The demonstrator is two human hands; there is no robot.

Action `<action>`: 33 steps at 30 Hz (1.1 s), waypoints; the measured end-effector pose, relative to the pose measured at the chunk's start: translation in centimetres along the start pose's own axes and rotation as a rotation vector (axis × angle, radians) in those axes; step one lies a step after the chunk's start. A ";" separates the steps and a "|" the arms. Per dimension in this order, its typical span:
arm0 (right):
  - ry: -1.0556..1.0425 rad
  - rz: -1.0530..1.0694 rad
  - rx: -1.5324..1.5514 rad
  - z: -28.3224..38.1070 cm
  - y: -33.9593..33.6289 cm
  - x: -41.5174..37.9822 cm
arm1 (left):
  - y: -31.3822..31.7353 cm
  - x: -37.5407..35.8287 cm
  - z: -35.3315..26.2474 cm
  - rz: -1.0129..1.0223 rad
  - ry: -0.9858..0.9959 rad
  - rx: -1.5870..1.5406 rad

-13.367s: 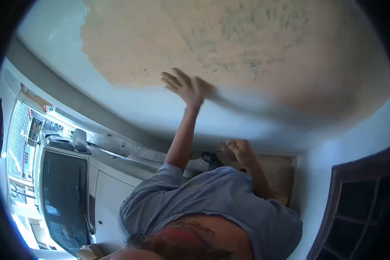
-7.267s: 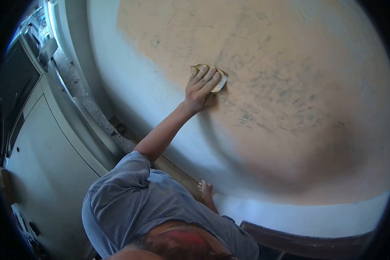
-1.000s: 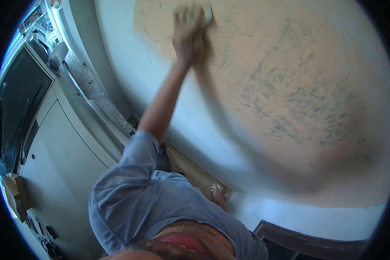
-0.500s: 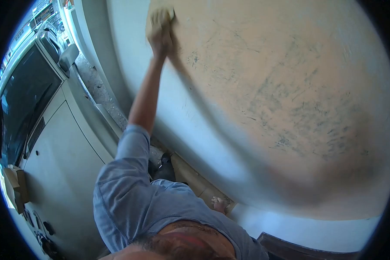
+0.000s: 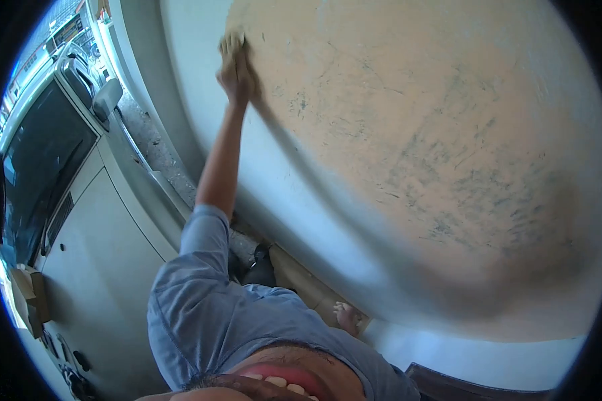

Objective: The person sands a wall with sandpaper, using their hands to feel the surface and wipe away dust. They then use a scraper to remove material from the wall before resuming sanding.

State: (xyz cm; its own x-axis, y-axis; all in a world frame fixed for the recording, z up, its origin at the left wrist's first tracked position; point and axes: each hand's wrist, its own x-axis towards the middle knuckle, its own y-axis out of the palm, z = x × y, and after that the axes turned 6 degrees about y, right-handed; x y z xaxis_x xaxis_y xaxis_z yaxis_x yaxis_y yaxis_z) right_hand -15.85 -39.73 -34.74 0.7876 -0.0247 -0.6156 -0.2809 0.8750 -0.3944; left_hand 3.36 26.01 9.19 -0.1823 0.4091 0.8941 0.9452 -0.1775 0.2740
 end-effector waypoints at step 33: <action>-0.005 -0.004 -0.088 1.8 -0.1 -1.3 | 4.0 -2.2 -17.9 0.178 0.324 -0.266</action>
State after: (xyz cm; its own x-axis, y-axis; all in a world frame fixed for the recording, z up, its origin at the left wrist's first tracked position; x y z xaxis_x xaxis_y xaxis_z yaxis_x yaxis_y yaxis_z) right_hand -15.83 -38.88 -32.69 0.7915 -0.0257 -0.6107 -0.3248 0.8288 -0.4557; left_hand 2.71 8.34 14.69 -0.1385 0.0574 0.9887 0.8748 -0.4608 0.1493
